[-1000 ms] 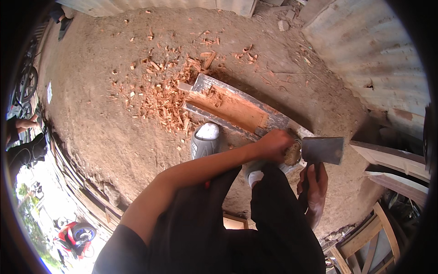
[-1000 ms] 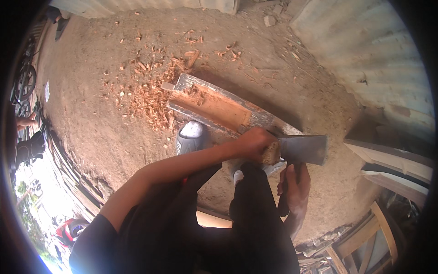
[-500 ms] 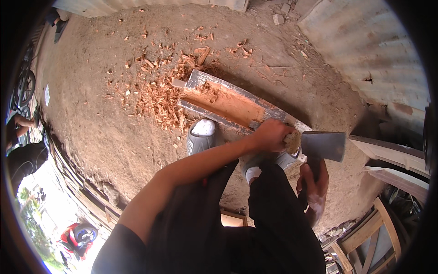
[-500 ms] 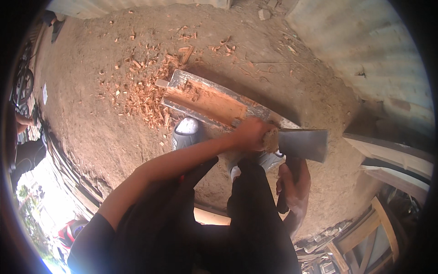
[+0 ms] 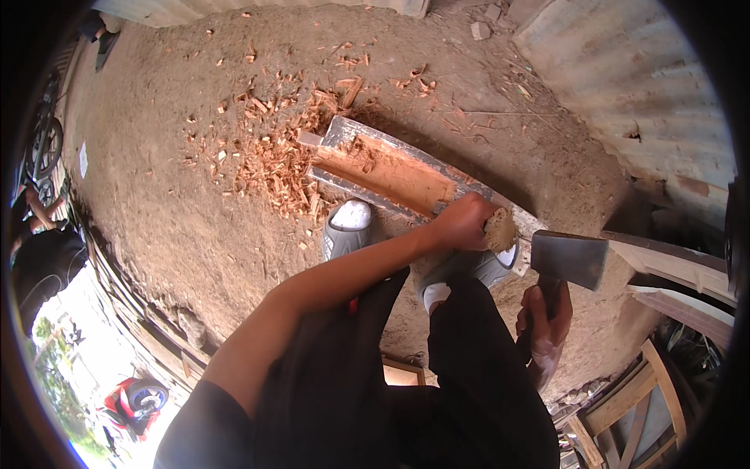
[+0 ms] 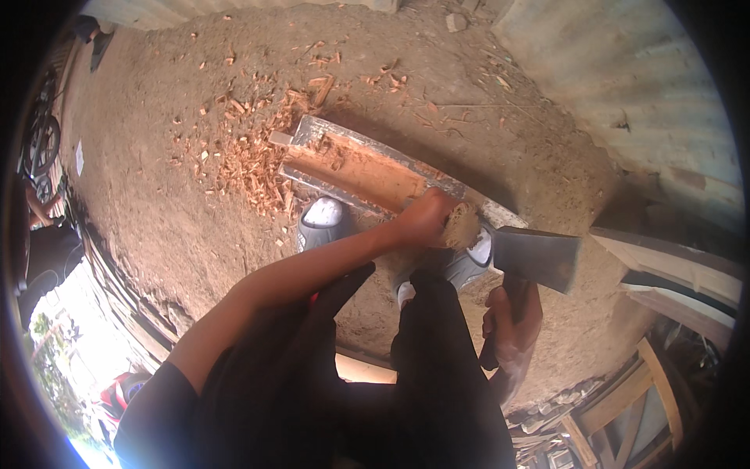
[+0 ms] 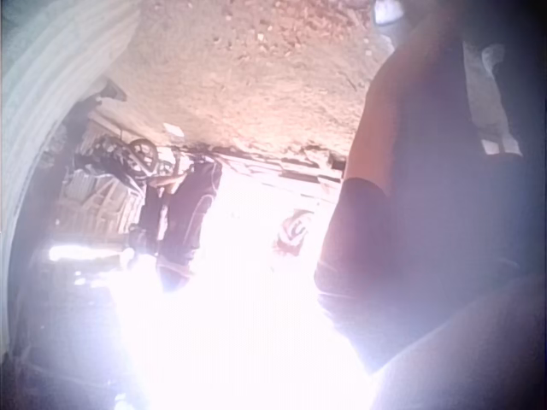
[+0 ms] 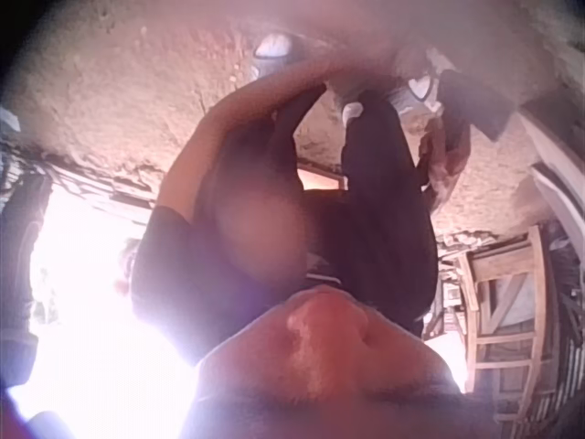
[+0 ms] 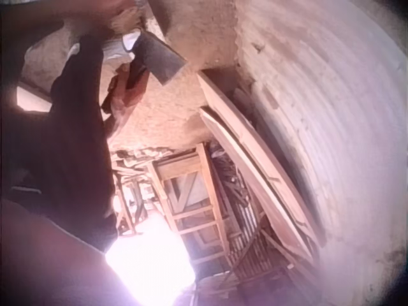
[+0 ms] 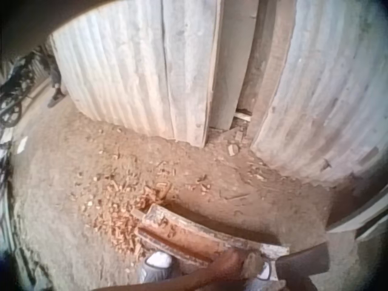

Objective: The person uses a hand axe to repeatedly strike and shape a small piece of wood clamped on a wooden bench. Wood shavings accumulate on the ground as the person continues to chip away at the wood.

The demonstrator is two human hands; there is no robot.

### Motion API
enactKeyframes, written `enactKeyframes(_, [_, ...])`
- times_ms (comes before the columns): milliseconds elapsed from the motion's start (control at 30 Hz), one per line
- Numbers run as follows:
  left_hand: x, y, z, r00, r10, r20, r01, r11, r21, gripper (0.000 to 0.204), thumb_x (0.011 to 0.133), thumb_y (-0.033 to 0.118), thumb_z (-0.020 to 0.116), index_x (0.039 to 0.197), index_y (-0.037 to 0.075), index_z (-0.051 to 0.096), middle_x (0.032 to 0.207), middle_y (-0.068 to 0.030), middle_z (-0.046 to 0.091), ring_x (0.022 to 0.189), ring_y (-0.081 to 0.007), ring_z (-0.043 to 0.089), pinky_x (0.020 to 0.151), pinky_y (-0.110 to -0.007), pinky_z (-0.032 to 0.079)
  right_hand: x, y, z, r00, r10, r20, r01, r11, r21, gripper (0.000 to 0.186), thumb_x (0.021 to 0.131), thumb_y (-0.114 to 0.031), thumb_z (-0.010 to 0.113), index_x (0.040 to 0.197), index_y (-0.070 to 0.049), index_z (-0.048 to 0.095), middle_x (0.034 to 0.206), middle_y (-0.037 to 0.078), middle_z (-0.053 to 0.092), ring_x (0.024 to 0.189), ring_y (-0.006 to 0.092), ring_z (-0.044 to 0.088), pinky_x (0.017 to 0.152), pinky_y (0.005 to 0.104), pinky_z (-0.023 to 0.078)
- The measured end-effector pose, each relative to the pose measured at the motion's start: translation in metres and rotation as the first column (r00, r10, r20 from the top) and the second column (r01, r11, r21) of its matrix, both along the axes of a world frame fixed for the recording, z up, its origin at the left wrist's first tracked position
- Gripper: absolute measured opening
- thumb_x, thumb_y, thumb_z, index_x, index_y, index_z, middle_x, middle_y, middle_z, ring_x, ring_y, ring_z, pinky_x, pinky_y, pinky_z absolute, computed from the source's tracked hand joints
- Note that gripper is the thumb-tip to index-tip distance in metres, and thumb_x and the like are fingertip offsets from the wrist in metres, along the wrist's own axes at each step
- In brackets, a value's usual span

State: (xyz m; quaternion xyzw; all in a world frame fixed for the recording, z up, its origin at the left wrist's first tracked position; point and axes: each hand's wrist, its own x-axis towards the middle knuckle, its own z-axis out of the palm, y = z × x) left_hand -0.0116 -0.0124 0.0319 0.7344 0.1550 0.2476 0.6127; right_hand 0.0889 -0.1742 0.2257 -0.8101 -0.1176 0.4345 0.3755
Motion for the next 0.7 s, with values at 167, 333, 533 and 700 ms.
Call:
enactKeyframes(167, [0.002, -0.001, -0.002, 0.994, 0.042, 0.104, -0.042, 0.999, 0.001, 0.027, 0.069, 0.023, 0.085, 0.086, 0.006, 0.073, 0.078, -0.0151, 0.071, 0.072, -0.0358, 0.07, 0.065, -0.042, 0.054, -0.012, 0.004, 0.0, 1.0, -0.007, -0.005, 0.007, 1.0, 0.008, 0.039, 0.101, -0.03, 0.065, 0.125, -0.003, 0.052, 0.077, 0.001, 0.051, 0.051, 0.0072, 0.045, 0.043, 0.023, 0.035])
enactKeyframes(333, [0.002, -0.004, -0.008, 0.997, 0.005, 0.079, -0.012, 0.996, 0.089, 0.029, 0.069, 0.022, 0.083, 0.09, 0.006, 0.072, 0.078, -0.0148, 0.07, 0.071, -0.0356, 0.07, 0.064, -0.042, 0.054, -0.015, 0.002, -0.011, 0.999, 0.048, 0.018, -0.049, 0.997, 0.057, 0.039, 0.102, -0.027, 0.064, 0.129, -0.001, 0.052, 0.077, 0.001, 0.051, 0.051, 0.0067, 0.043, 0.044, 0.0231, 0.035])
enactKeyframes(533, [0.003, -0.006, -0.009, 0.997, 0.012, 0.082, -0.018, 0.997, 0.081, 0.029, 0.068, 0.02, 0.081, 0.091, 0.006, 0.072, 0.08, -0.0159, 0.07, 0.074, -0.0362, 0.07, 0.068, -0.043, 0.055, -0.008, 0.004, -0.022, 0.997, 0.06, 0.049, -0.059, 0.998, -0.014, 0.05, 0.1, -0.022, 0.061, 0.141, 0.002, 0.047, 0.079, 0.003, 0.054, 0.052, 0.0079, 0.046, 0.045, 0.0247, 0.037])
enactKeyframes(700, [0.007, -0.008, -0.009, 0.997, -0.01, 0.072, 0.005, 0.997, 0.074, 0.035, 0.064, 0.018, 0.082, 0.096, 0.006, 0.073, 0.082, -0.0159, 0.071, 0.076, -0.0368, 0.071, 0.07, -0.044, 0.056, -0.016, -0.005, -0.039, 0.986, 0.002, 0.168, -0.018, 0.995, 0.094, 0.055, 0.101, -0.028, 0.06, 0.143, 0.004, 0.045, 0.072, 0.002, 0.053, 0.051, 0.0074, 0.048, 0.045, 0.0249, 0.038])
